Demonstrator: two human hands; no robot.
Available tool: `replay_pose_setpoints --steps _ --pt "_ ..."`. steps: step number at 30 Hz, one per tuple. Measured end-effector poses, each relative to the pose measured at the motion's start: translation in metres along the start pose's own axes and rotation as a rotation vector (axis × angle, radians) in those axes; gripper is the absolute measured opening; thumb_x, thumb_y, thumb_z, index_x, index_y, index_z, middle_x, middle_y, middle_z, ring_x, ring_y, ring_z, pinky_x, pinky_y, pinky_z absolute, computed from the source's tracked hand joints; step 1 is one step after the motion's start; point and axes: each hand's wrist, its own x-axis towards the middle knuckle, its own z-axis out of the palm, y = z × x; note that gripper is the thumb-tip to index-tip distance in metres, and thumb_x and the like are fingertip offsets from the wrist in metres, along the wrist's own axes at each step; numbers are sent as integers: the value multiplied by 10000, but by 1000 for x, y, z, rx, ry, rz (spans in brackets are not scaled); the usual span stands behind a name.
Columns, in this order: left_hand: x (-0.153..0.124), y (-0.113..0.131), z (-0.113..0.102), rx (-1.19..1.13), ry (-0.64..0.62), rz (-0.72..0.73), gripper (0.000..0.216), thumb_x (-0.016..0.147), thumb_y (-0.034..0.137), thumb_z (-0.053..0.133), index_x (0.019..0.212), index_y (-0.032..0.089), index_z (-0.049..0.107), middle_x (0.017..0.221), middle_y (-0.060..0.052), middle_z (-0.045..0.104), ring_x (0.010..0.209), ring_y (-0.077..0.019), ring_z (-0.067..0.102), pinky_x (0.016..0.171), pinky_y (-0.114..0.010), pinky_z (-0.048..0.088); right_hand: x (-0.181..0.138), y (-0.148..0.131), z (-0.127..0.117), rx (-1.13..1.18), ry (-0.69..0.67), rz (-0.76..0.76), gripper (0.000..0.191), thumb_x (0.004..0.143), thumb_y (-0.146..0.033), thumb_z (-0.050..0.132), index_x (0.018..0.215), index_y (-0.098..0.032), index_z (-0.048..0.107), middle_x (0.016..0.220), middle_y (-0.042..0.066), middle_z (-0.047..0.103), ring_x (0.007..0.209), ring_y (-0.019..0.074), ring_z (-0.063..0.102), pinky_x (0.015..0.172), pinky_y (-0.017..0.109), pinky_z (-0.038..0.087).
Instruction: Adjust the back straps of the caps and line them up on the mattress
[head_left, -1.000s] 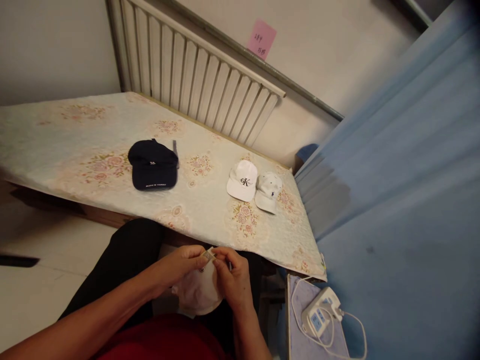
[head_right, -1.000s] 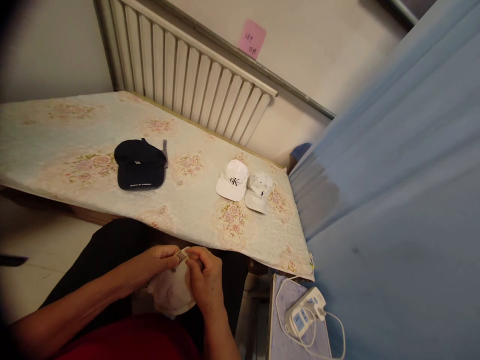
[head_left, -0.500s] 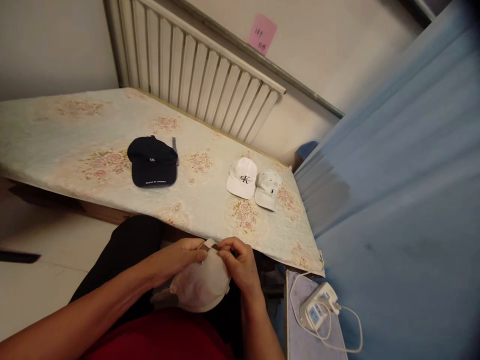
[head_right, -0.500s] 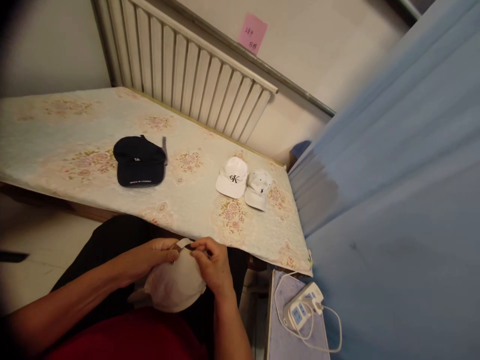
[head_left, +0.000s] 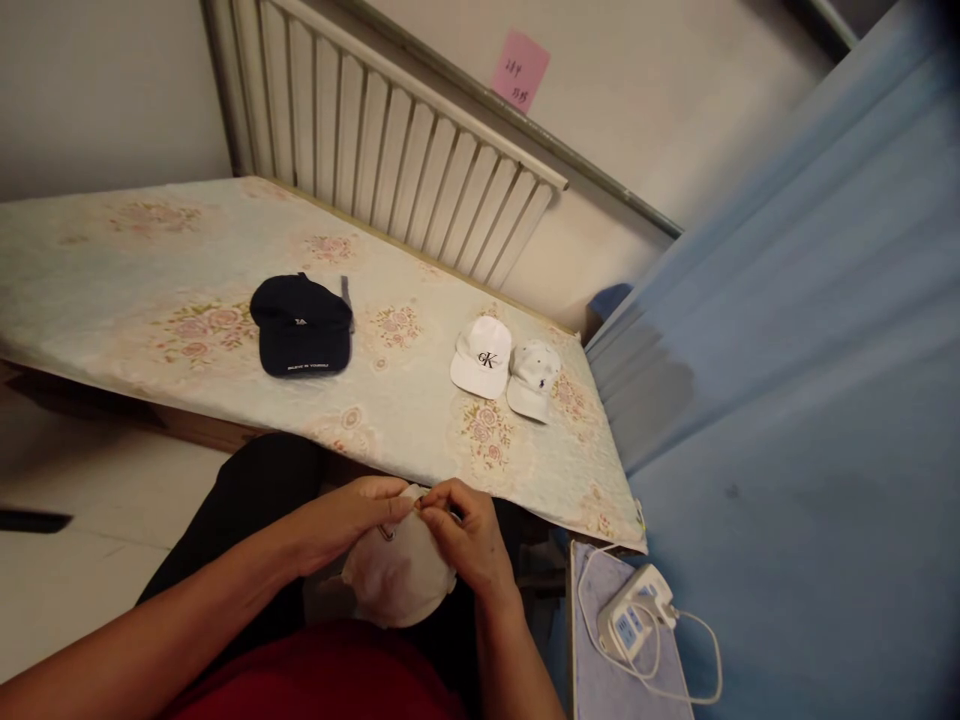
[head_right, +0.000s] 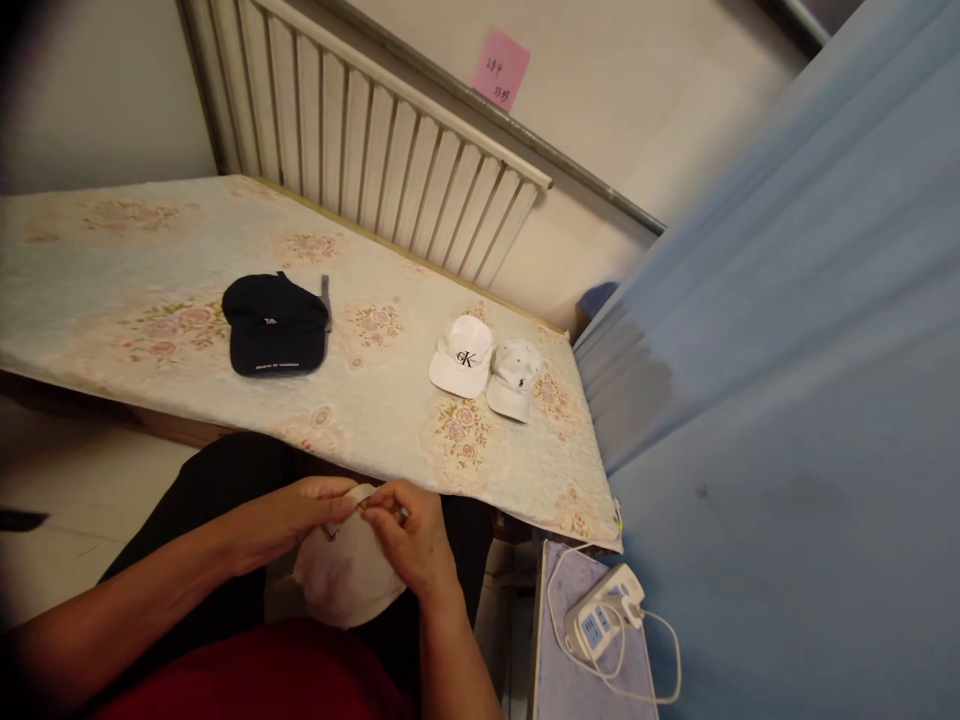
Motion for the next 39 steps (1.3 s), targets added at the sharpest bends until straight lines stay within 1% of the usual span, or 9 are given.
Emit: replay_pose_setpoints --steps 3,6,8,12,15,21,28,33,39 --pt "-1 0 1 19 25 -25 471 758 611 691 878 158 640 804 -26 630 735 -175 525 667 -273 376 -1 -1 1 -103 -13 -26 69 825 -229 638 795 -205 695 683 -34 633 651 121 540 643 244 405" --pt "-2 -1 2 32 54 -37 453 747 589 704 864 157 637 806 -31 638 748 -182 539 668 -275 391 -1 0 3 -254 -15 -65 108 841 -210 634 740 -200 673 699 -27 632 688 129 541 678 256 390" --pt "-2 -1 1 26 51 -37 434 757 569 704 870 154 643 814 -35 647 754 -183 548 670 -275 395 0 2 4 -300 -27 -78 155 850 -209 636 696 -198 651 685 -28 619 683 128 531 675 258 377" --pt "-4 -4 0 7 51 -51 424 750 560 718 873 161 647 813 -28 652 743 -180 549 658 -268 393 0 4 7 -291 -34 -86 227 869 -219 618 643 -197 611 641 -38 578 648 122 504 639 250 357" --pt "-3 -5 -1 3 61 -67 423 744 562 724 865 165 645 791 -19 642 717 -171 540 636 -261 379 -1 4 7 -291 -29 -97 219 878 -226 604 661 -197 617 651 -34 582 647 123 500 626 250 351" --pt "-2 -7 -1 2 45 -56 418 763 552 717 874 153 659 817 -36 650 738 -173 542 645 -264 380 -3 4 7 -289 -43 -102 220 881 -193 591 661 -201 606 679 -29 602 658 127 500 635 256 346" --pt "-3 -10 -2 -63 21 -65 388 775 518 728 867 151 642 793 -23 645 702 -156 536 648 -260 382 -3 8 10 -288 -45 -82 223 867 -159 602 649 -199 576 674 -38 573 667 123 490 653 260 330" --pt "-1 -15 -4 -101 29 -75 393 774 515 738 861 146 634 768 -13 638 673 -143 528 631 -252 375 -5 10 12 -282 -48 -79 235 870 -163 600 643 -198 554 667 -43 549 661 120 468 652 262 317" --pt "-1 -17 -4 -107 42 -79 413 761 525 748 860 139 638 769 -19 643 677 -149 535 627 -254 375 -5 14 13 -308 -51 -72 238 867 -172 605 641 -195 535 666 -43 526 682 123 472 660 266 308"
